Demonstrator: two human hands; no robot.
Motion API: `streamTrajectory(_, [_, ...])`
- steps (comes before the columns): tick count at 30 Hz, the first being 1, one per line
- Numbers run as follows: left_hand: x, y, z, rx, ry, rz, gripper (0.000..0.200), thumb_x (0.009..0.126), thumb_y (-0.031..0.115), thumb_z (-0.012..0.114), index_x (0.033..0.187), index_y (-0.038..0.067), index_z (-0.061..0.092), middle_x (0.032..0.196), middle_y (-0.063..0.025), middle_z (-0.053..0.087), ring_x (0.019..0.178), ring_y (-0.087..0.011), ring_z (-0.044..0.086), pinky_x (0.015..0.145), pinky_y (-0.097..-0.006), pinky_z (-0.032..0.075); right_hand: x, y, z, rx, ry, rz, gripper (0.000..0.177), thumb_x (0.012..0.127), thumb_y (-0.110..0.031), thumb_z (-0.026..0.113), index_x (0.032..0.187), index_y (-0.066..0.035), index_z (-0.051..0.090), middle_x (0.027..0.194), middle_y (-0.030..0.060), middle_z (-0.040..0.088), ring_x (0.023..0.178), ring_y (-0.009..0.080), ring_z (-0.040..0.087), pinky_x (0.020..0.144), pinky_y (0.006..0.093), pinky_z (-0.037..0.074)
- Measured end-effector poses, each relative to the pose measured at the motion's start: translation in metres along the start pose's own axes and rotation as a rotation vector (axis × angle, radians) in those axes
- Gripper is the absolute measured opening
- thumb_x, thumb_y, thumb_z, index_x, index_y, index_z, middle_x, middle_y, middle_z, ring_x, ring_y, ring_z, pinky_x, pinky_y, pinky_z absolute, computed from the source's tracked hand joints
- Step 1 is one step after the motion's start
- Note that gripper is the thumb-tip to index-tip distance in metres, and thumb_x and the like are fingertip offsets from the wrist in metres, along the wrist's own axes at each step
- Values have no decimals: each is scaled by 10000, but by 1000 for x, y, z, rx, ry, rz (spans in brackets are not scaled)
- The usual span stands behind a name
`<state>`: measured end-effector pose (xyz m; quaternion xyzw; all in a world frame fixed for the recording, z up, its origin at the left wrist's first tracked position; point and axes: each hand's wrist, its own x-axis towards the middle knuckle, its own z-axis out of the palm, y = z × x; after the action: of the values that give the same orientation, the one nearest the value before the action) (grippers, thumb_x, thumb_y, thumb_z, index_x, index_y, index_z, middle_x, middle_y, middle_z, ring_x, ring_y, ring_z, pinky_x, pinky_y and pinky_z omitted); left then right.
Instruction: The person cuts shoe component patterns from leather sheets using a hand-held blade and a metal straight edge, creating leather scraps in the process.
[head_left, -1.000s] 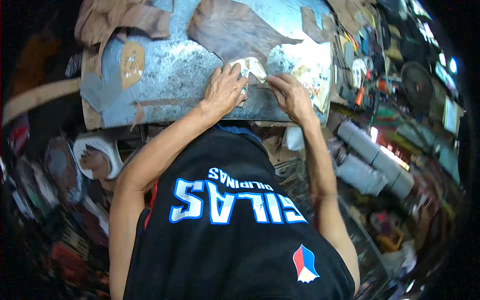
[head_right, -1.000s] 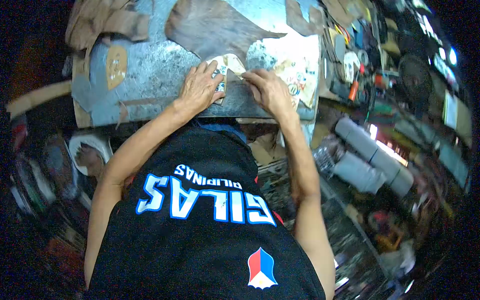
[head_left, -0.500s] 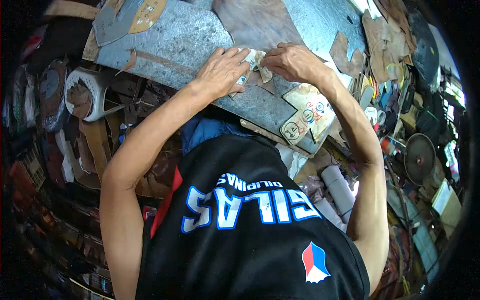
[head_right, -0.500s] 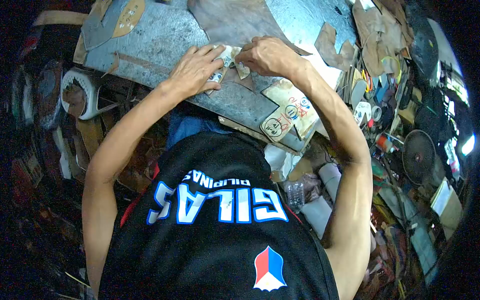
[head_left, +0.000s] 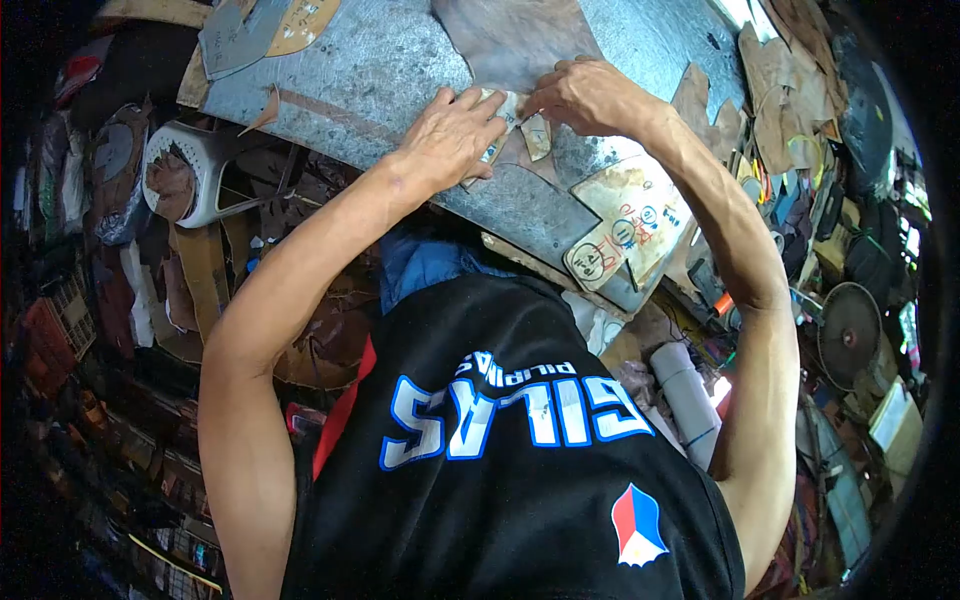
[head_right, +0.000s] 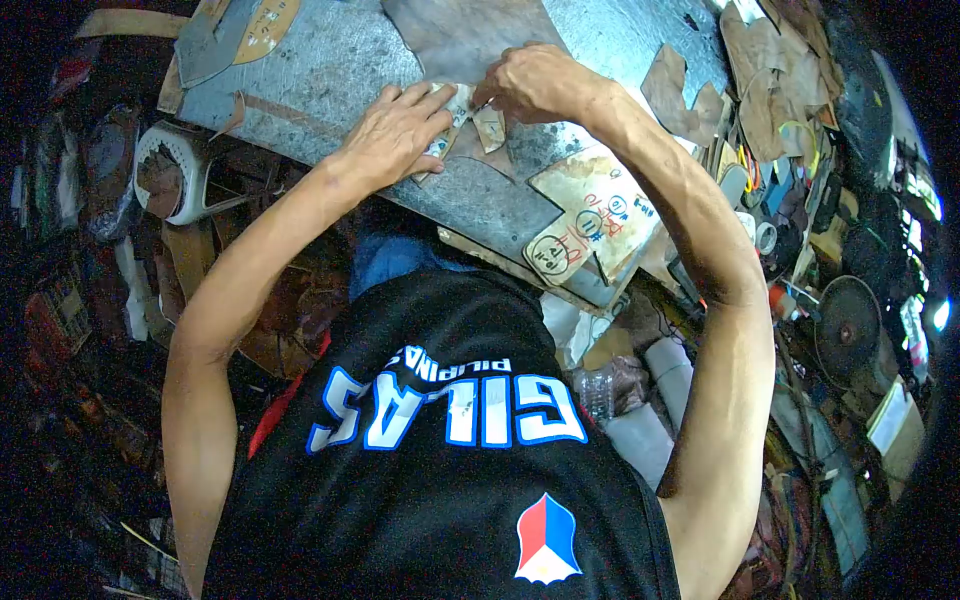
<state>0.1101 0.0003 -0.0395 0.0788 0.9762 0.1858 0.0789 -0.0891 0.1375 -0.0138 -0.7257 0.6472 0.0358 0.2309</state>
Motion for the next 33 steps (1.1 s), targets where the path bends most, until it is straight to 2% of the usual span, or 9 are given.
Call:
streamTrajectory(3, [1,0,0,1,-23,5,569,713,313,796,1174,53,588,1436,-148,437,1302,-326,422,995,-469,391,-5,0,7,0,97,-21,212,839,-162,659,1044,-146,712,963,37,696,939,241,639,831,388,506])
streamTrajectory(6, [1,2,0,26,-33,13,565,728,317,783,1215,109,585,1420,-143,442,1288,-319,427,988,-459,397,-17,-16,14,33,129,79,225,845,-167,652,1063,-138,698,945,58,690,859,273,661,747,400,528])
streamTrajectory(8, [1,4,1,42,-46,15,560,735,318,777,1233,148,585,1407,-138,448,1276,-313,432,983,-450,400,-28,-35,22,65,243,250,228,844,-154,614,1054,-171,699,849,110,687,733,303,678,644,415,544])
streamTrajectory(9, [1,4,1,70,-37,19,549,738,319,775,1236,181,587,1394,-132,454,1261,-305,439,970,-441,406,-32,-41,35,101,310,278,193,854,-163,590,1022,-143,681,779,141,667,672,321,669,591,431,537])
streamTrajectory(16, [3,4,1,93,-20,25,543,728,326,776,1231,229,596,1376,-127,467,1240,-291,449,934,-423,411,-26,-111,50,395,395,767,176,895,-197,566,1000,-78,642,789,215,655,717,401,658,635,488,528])
streamTrajectory(24, [4,3,1,100,-32,29,530,727,334,775,1219,235,606,1379,-136,469,1249,-301,447,934,-425,405,-33,-138,56,548,537,866,181,898,-183,575,980,-38,647,795,265,653,755,429,650,675,504,508])
streamTrajectory(30, [4,4,0,94,-51,35,517,743,336,766,1223,235,603,1382,-143,463,1248,-309,451,947,-438,401,-78,-181,71,639,487,951,212,909,-177,604,1029,-11,658,754,232,665,728,391,665,663,441,508])
streamTrajectory(31, [4,4,0,94,-62,38,520,745,338,765,1227,234,600,1383,-144,462,1248,-312,451,953,-444,400,-80,-188,71,725,531,988,190,892,-171,620,1025,-39,651,877,223,664,788,407,648,694,466,510])
streamTrajectory(33, [5,4,-1,92,-60,52,532,741,344,768,1233,234,596,1383,-146,462,1246,-317,452,954,-450,402,-74,-191,65,644,560,977,207,887,-177,629,1059,-63,646,883,209,644,792,395,640,688,463,509])
